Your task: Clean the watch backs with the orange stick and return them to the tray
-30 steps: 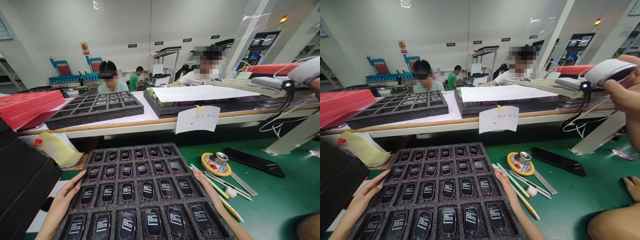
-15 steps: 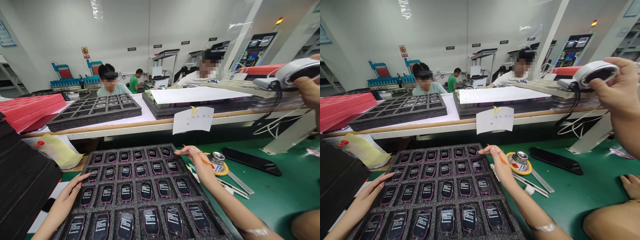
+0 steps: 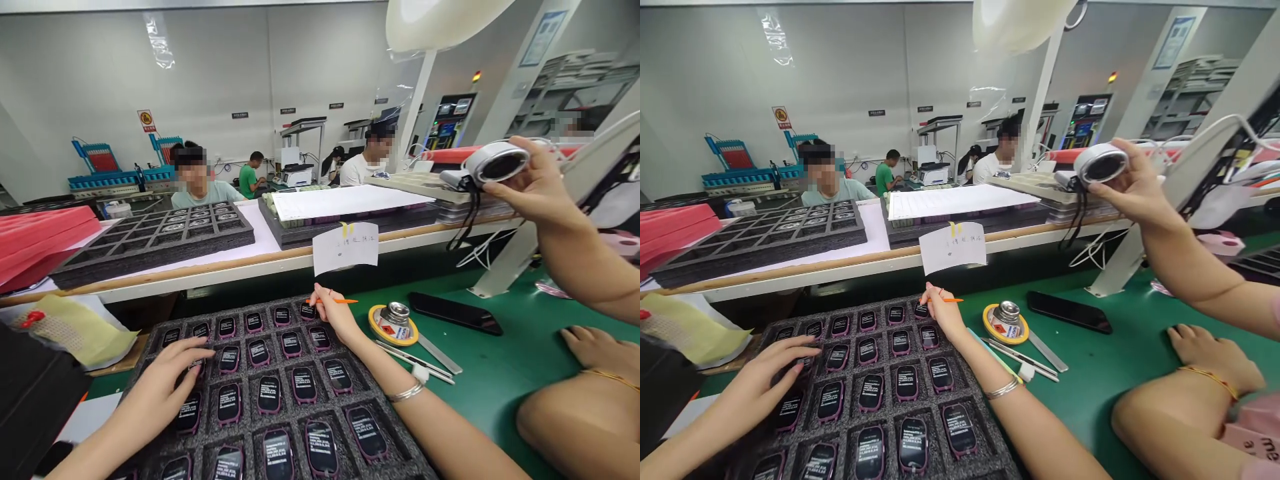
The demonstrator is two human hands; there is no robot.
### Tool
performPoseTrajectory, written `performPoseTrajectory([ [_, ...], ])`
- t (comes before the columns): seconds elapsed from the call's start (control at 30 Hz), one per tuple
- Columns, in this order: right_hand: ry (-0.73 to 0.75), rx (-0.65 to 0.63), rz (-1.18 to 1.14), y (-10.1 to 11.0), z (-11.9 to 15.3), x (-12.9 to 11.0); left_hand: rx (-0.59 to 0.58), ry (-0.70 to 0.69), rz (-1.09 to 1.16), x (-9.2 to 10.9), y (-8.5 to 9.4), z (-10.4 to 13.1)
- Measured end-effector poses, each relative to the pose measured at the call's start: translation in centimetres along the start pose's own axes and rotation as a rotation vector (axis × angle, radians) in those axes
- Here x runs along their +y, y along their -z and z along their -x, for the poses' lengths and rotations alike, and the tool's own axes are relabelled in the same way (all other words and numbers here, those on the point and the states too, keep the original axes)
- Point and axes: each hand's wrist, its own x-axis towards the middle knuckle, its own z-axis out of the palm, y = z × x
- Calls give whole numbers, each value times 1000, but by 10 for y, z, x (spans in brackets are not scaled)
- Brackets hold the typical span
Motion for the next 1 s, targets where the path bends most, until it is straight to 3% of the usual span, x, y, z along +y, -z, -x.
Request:
performPoseTrajectory([
  [0.17,15,24,40,-1,-2,3,-146,-300,-13,54,-24,-50],
  [0.33,36,8,82,-1,0,5,-146,-377,55,84,-57,-93],
  [0.47,83,-22,103,1,4,3,-38,-322,139,83,-78,-111],
  [0.63,141,-67,120,1,6,-1,78,-265,215,64,-91,-114],
  [0.83,168,1,136,1,5,3,28,-324,183,62,-103,-109],
  [1.0,135,15,96,2,4,6,-28,-381,111,72,-99,-126],
])
